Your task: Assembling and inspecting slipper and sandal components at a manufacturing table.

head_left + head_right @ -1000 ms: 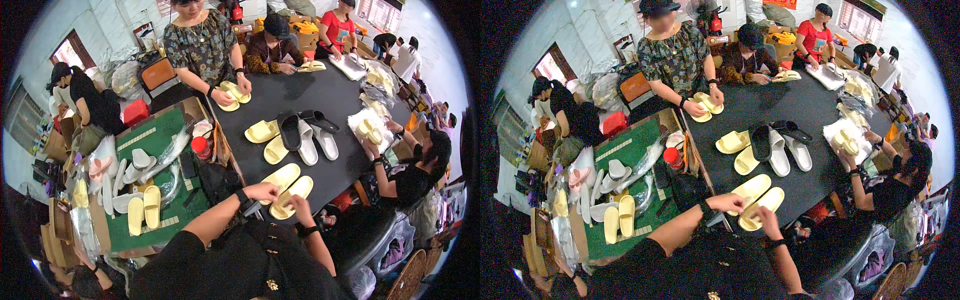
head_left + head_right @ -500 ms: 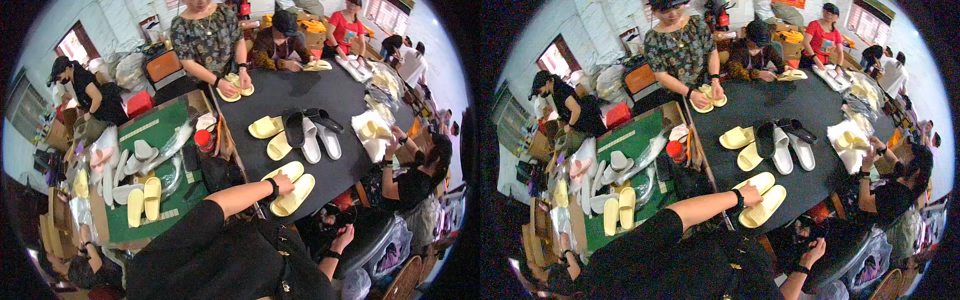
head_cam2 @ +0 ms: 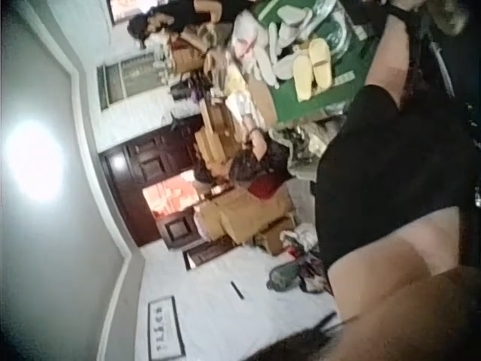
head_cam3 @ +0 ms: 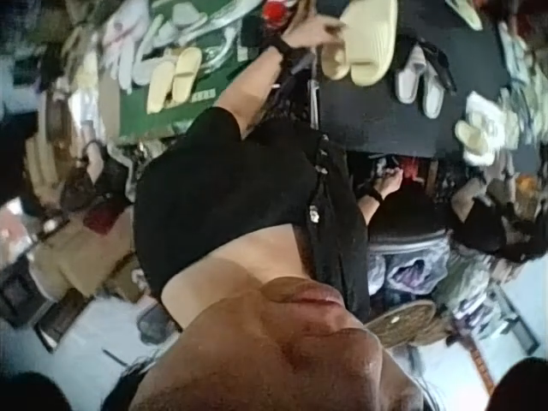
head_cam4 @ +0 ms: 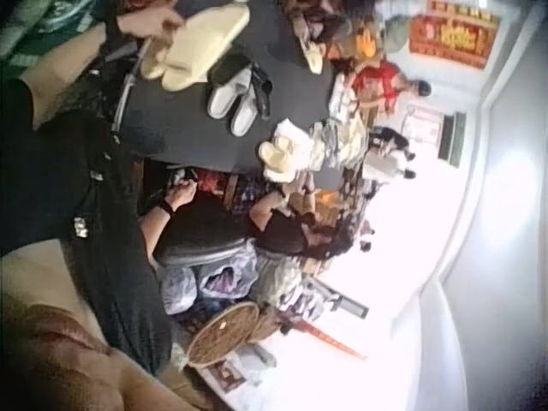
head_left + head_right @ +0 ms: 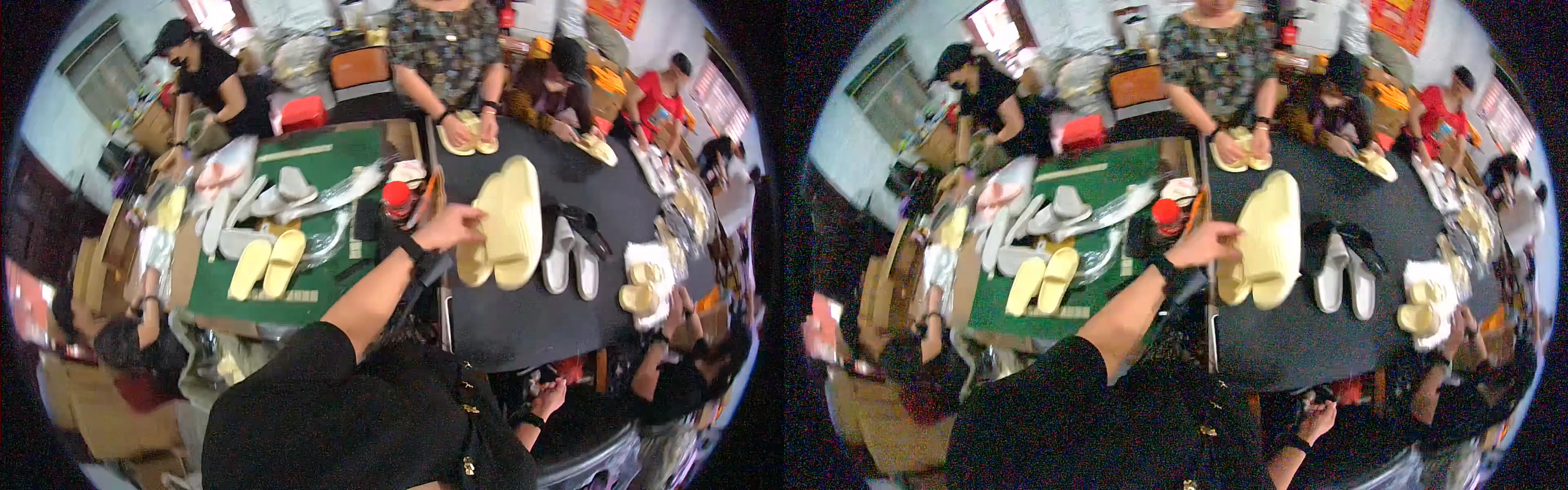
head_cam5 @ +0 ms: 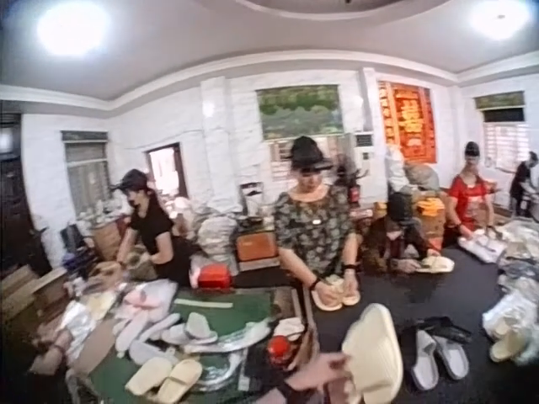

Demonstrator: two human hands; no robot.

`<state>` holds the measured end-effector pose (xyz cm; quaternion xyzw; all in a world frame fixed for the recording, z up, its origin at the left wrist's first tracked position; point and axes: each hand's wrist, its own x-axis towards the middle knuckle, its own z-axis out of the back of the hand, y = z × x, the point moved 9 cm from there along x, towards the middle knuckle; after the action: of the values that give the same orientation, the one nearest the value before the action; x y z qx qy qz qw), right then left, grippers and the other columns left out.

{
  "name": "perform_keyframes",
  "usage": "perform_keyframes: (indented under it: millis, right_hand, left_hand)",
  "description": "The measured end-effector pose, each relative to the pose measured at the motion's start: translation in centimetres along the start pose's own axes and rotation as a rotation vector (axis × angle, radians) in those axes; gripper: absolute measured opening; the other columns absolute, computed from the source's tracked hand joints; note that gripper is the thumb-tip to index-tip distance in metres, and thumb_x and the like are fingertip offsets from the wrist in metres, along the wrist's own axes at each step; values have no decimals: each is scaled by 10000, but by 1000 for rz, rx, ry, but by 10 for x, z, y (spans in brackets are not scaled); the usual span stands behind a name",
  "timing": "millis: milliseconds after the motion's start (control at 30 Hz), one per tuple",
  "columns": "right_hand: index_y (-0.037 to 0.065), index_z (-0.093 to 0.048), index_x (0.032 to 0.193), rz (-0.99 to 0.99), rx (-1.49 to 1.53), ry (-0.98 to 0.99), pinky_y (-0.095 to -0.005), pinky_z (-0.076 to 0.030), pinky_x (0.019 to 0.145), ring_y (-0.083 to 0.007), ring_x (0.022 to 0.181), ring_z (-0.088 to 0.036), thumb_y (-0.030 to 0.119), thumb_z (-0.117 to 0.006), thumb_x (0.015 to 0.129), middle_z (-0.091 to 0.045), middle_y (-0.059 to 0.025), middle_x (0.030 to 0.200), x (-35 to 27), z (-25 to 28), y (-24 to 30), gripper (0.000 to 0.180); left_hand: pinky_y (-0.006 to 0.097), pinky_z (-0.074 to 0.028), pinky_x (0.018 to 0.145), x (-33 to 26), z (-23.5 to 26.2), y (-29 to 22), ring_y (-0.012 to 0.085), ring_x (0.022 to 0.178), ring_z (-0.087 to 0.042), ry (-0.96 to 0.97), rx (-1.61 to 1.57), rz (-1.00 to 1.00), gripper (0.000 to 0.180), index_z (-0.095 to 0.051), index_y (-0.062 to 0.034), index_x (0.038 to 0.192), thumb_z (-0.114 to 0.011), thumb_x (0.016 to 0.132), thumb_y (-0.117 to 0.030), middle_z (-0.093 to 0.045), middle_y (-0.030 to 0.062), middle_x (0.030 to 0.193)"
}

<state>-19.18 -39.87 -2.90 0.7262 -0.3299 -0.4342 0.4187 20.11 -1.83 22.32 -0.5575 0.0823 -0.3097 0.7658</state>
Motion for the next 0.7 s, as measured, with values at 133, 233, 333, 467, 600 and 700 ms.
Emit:
perform_keyframes:
  millis: [133, 233, 333, 467, 600, 700]
  right_hand:
    - [77, -528, 800, -69, -90, 96, -242, -346, 489, -93, 536, -412, 227, -503, 893, -413, 24, 603, 1, -48, -2, 178]
    - [79, -533, 820, -16, -199, 157, -247, -341, 497, -105, 560, -428, 209, -517, 873, -430, 17, 638, 18, -75, 1, 142]
    - [85, -526, 842, -3, -232, 156, -257, -343, 488, -109, 554, -417, 214, -523, 875, -436, 6, 695, 27, -92, 4, 134]
    - [71, -533, 856, 189, -410, 321, -254, -340, 475, -127, 559, -431, 219, -510, 891, -441, 5, 690, 66, -115, 1, 154]
    - [57, -545, 859, 30, -237, 256, -252, -319, 525, -95, 595, -398, 277, -538, 906, -388, 21, 629, 54, -153, 9, 225]
    - [88, -495, 740, -4, -272, 375, -251, -317, 522, -91, 580, -399, 210, -528, 886, -391, 25, 621, 24, -223, 13, 193]
  left_hand:
    - [277, -472, 712, -75, 143, 63, 120, 796, -583, -492, -39, 206, 427, -569, 48, 1097, -719, 758, -164, -648, 77, 898]
    - [273, -477, 671, -169, 214, 101, 131, 767, -588, -736, -161, 306, 471, -542, 64, 1131, -719, 763, -169, -648, 109, 909]
    - [282, -486, 685, -280, 240, 146, 168, 809, -603, -889, 149, 562, 557, -540, 68, 1124, -743, 729, -268, -632, 168, 997]
    - [315, -491, 739, -427, 214, 242, 192, 861, -603, -1048, -157, 869, 571, -499, 123, 1134, -726, 736, -218, -634, 155, 1001]
    - [333, -485, 631, -482, 227, 233, 183, 665, -600, -899, 503, 533, 134, -589, -32, 895, -595, 783, -105, -639, 78, 788]
    - [450, -447, 759, -569, 307, 211, 270, 815, -590, -1084, 646, 801, 182, -595, -42, 899, -543, 751, -136, -630, 132, 824]
